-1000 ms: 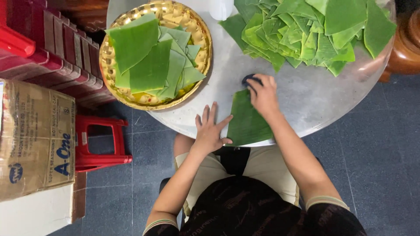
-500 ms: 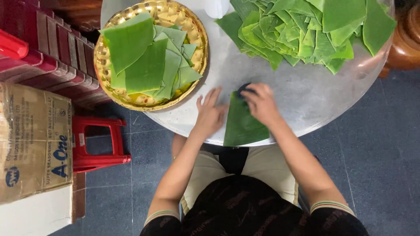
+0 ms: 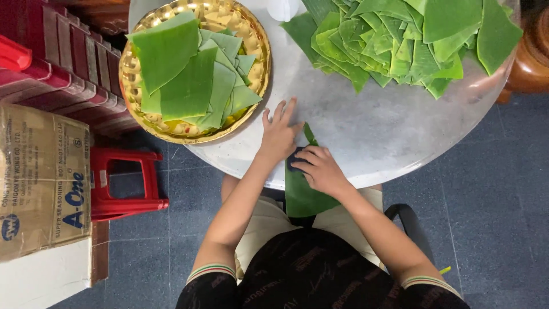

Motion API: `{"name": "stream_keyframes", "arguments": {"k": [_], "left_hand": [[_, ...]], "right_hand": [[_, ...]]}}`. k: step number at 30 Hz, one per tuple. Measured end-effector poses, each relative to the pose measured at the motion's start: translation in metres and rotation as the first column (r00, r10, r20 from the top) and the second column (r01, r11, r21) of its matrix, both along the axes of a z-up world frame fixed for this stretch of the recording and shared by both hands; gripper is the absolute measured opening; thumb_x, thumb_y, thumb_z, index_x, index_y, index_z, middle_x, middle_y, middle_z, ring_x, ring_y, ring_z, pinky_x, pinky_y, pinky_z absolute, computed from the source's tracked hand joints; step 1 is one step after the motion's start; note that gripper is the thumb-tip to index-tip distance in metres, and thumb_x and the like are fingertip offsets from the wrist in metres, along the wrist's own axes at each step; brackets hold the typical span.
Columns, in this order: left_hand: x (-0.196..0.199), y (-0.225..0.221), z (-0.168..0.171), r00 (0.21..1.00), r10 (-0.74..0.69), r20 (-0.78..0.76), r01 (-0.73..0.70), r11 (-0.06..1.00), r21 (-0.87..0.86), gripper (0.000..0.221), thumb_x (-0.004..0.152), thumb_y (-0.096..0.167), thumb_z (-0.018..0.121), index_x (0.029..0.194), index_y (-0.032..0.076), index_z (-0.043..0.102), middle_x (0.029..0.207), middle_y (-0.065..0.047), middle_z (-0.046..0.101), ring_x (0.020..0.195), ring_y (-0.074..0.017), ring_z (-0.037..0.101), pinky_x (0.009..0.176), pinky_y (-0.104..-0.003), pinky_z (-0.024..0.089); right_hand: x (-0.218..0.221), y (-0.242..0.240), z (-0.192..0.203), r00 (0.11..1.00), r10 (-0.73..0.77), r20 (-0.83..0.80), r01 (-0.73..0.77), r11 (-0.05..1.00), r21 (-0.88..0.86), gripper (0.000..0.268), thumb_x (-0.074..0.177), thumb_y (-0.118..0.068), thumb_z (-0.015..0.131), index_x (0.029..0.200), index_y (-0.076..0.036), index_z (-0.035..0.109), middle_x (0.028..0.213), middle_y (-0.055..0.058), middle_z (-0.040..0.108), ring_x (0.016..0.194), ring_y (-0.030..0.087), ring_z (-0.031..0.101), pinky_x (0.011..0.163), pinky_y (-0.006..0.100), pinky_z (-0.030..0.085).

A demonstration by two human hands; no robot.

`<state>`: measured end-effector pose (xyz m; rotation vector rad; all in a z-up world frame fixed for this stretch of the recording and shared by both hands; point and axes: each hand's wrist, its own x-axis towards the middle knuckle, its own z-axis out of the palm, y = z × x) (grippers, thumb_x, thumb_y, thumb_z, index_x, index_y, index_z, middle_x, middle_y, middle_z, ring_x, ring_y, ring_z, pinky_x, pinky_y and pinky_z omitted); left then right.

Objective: Cleaning and wiping cut banana leaves with a cloth before stacking them in a tray.

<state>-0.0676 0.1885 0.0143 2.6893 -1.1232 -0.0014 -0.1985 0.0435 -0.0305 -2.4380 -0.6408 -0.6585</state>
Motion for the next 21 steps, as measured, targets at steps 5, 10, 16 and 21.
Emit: {"name": "stream_keyframes", "arguments": {"k": [5,10,16,21], "left_hand": [[0.004,0.006,0.024,0.993,0.003,-0.115,-0.015,0.995,-0.103,0.06,0.081,0.009,0.07,0.139,0.026,0.061,0.166,-0.012,0.022,0.149,-0.0358,0.028,0.112,-0.066,0.022],[0.019,0.008,-0.016,0.983,-0.112,-0.143,0.088,0.983,-0.16,0.043,0.077,0.013,0.072,0.118,0.027,0.075,0.165,-0.007,0.028,0.148,-0.0356,0.032,0.111,-0.06,0.03],[0.033,0.087,0.018,0.989,-0.112,0.095,0.144,0.871,-0.469,0.031,0.074,0.024,0.074,0.103,0.011,0.075,0.129,-0.017,0.064,0.124,-0.0395,0.057,0.101,-0.052,0.044],[-0.024,0.217,0.059,0.769,0.633,0.093,-0.618,0.773,-0.145,0.025,0.081,0.02,0.066,0.1,0.024,0.082,0.116,-0.005,0.075,0.104,-0.0331,0.07,0.086,-0.047,0.056]], "right_hand": [[0.013,-0.013,0.007,0.998,0.068,0.002,-0.068,0.998,0.008,0.025,0.094,-0.008,0.06,0.11,-0.02,0.076,0.12,0.003,0.069,0.12,0.03,0.058,0.091,0.041,0.042],[0.018,-0.017,0.011,0.99,0.135,0.047,-0.135,0.991,-0.003,0.021,0.096,-0.01,0.061,0.111,-0.019,0.075,0.123,0.006,0.068,0.12,0.032,0.058,0.091,0.043,0.044],[0.015,-0.022,0.014,0.992,0.12,0.034,-0.12,0.993,-0.01,0.019,0.096,-0.008,0.064,0.109,-0.014,0.076,0.122,0.009,0.07,0.118,0.032,0.06,0.09,0.043,0.046],[0.026,-0.028,0.01,0.995,0.097,0.011,-0.097,0.995,0.011,0.02,0.099,-0.01,0.062,0.111,-0.019,0.076,0.123,0.004,0.068,0.121,0.029,0.058,0.094,0.041,0.043]]}}
